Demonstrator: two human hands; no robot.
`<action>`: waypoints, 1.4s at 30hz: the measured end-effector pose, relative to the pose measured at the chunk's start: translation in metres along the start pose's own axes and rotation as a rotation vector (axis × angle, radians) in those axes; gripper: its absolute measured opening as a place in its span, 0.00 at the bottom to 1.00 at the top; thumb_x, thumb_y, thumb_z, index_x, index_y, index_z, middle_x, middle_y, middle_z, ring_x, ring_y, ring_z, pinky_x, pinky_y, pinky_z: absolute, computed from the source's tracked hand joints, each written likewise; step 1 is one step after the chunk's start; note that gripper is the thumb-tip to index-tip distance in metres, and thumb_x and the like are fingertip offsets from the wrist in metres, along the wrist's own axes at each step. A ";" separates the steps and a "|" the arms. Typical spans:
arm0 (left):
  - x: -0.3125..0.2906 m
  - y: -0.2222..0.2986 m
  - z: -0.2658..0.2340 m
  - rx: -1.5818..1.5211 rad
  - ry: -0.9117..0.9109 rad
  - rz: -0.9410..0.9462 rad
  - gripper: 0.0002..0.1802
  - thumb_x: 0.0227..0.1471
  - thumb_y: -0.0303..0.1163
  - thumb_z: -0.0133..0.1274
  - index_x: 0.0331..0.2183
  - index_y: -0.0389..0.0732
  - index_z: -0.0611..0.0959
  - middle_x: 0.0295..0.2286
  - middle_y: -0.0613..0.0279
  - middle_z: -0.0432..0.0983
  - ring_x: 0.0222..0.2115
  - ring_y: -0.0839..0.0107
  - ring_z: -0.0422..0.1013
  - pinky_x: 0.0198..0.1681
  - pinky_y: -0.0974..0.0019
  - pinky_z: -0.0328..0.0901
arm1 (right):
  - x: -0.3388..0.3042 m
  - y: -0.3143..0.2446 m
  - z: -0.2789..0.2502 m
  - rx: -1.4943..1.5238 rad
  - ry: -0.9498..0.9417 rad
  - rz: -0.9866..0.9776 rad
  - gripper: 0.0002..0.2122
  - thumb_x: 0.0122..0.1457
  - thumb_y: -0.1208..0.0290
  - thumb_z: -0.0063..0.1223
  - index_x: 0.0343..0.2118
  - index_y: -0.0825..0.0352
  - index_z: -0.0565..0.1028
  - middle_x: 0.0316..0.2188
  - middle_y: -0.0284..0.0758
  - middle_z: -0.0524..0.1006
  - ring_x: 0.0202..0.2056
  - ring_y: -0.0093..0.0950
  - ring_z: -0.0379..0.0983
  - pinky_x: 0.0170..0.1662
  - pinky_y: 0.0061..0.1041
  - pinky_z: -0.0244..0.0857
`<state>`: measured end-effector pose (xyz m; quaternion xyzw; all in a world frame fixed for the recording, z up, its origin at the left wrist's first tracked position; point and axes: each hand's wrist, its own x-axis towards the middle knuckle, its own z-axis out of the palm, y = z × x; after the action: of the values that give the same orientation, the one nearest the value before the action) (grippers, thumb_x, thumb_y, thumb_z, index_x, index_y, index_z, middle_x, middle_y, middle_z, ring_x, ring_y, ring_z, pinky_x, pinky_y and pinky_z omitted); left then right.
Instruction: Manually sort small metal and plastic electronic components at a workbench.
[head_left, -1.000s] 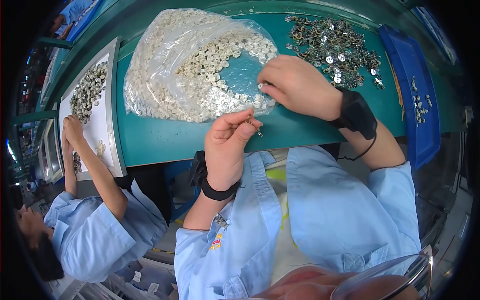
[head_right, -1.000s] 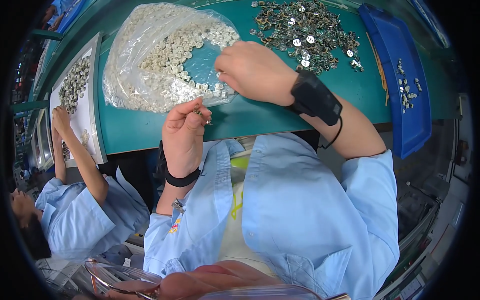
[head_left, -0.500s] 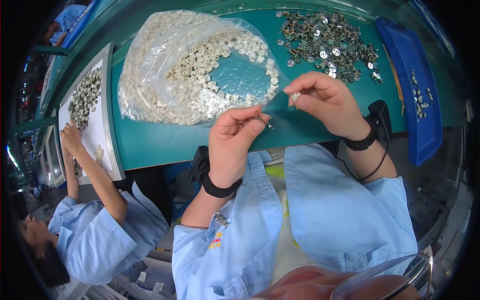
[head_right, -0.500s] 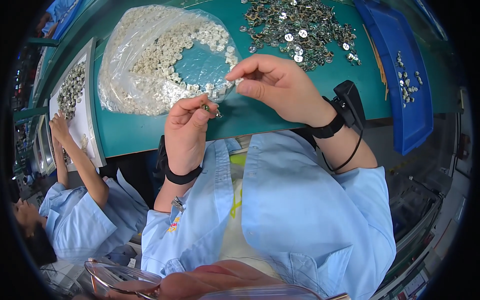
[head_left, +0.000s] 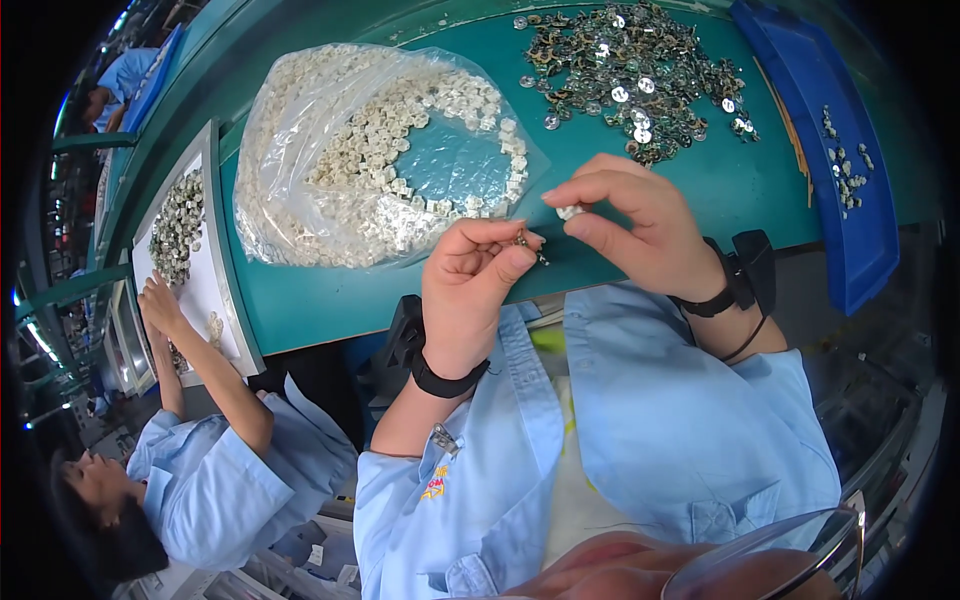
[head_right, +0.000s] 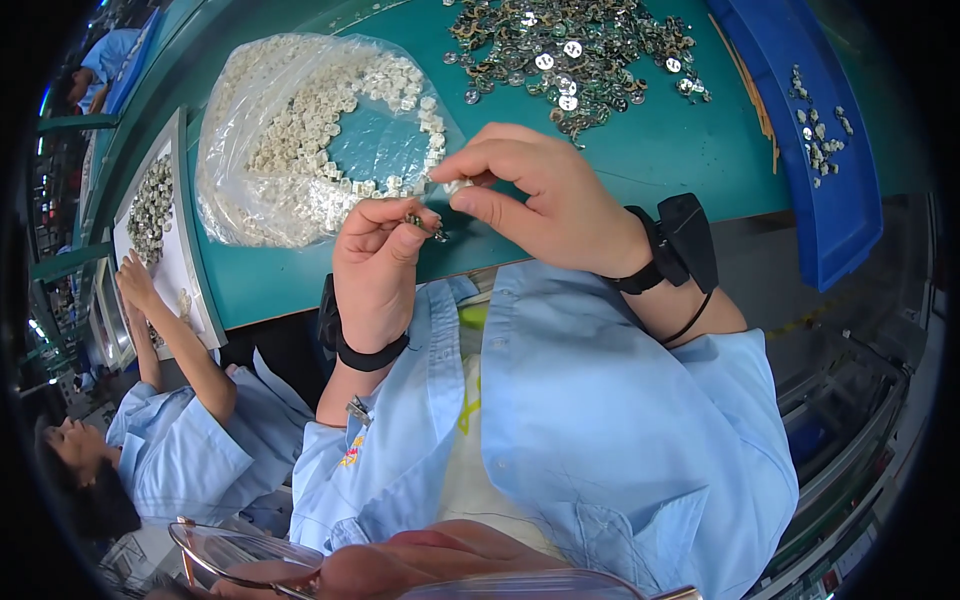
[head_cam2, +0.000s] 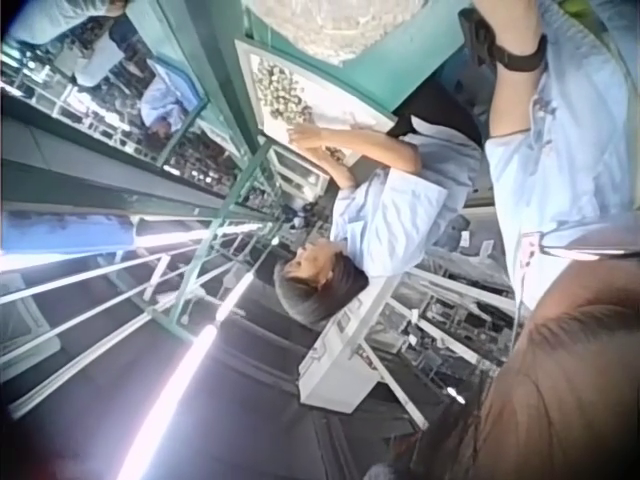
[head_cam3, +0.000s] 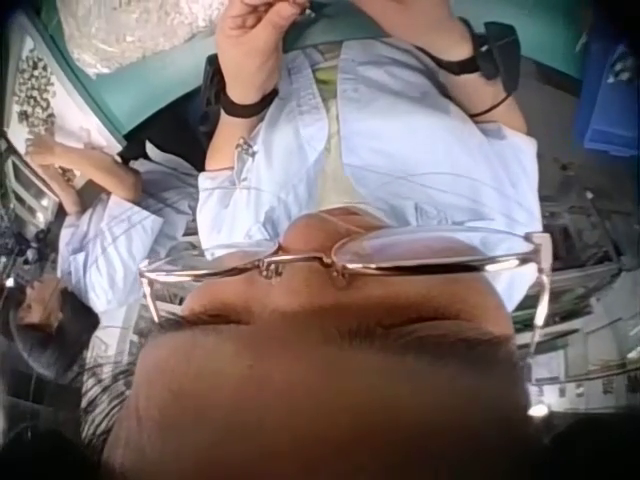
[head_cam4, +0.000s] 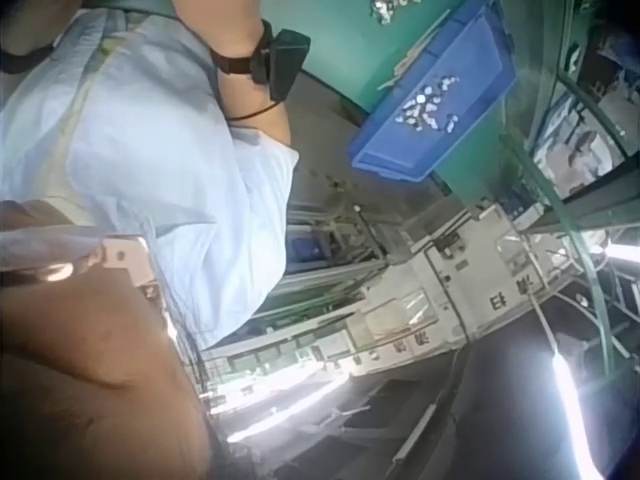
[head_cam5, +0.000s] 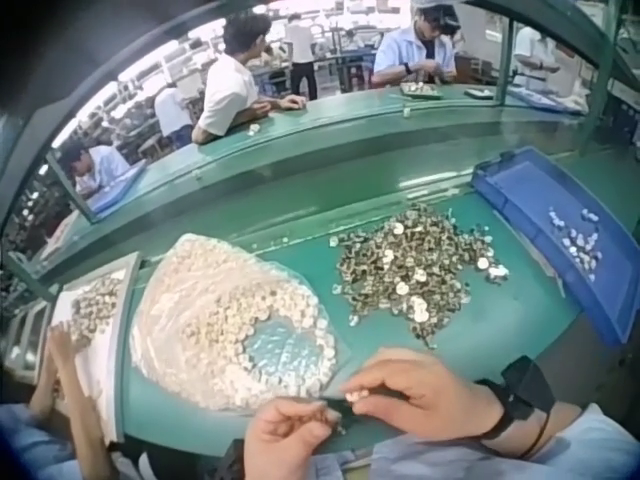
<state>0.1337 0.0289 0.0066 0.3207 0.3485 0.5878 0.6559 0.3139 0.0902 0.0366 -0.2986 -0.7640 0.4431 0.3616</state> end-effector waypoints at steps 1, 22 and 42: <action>0.001 -0.002 0.003 -0.007 0.001 -0.005 0.11 0.44 0.20 0.52 0.34 0.35 0.73 0.31 0.59 0.73 0.33 0.75 0.69 0.38 0.75 0.63 | -0.001 0.001 -0.003 -0.010 0.006 0.012 0.08 0.49 0.78 0.50 0.33 0.68 0.73 0.26 0.35 0.71 0.32 0.26 0.68 0.34 0.22 0.60; 0.006 -0.012 0.009 0.000 -0.009 -0.005 0.11 0.43 0.18 0.52 0.33 0.35 0.72 0.32 0.57 0.73 0.35 0.72 0.70 0.40 0.72 0.64 | -0.016 0.023 -0.002 0.386 -0.040 0.169 0.10 0.56 0.77 0.41 0.41 0.72 0.66 0.33 0.34 0.71 0.34 0.19 0.68 0.38 0.16 0.62; -0.002 -0.011 -0.007 0.114 0.010 0.169 0.10 0.40 0.14 0.53 0.29 0.33 0.74 0.30 0.56 0.71 0.30 0.72 0.70 0.34 0.73 0.67 | -0.007 0.025 0.040 0.618 0.070 -0.021 0.06 0.47 0.82 0.53 0.28 0.69 0.70 0.30 0.35 0.69 0.33 0.24 0.65 0.36 0.21 0.60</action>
<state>0.1340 0.0260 -0.0057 0.3828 0.3563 0.6217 0.5831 0.2885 0.0772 -0.0020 -0.1815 -0.5833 0.6400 0.4661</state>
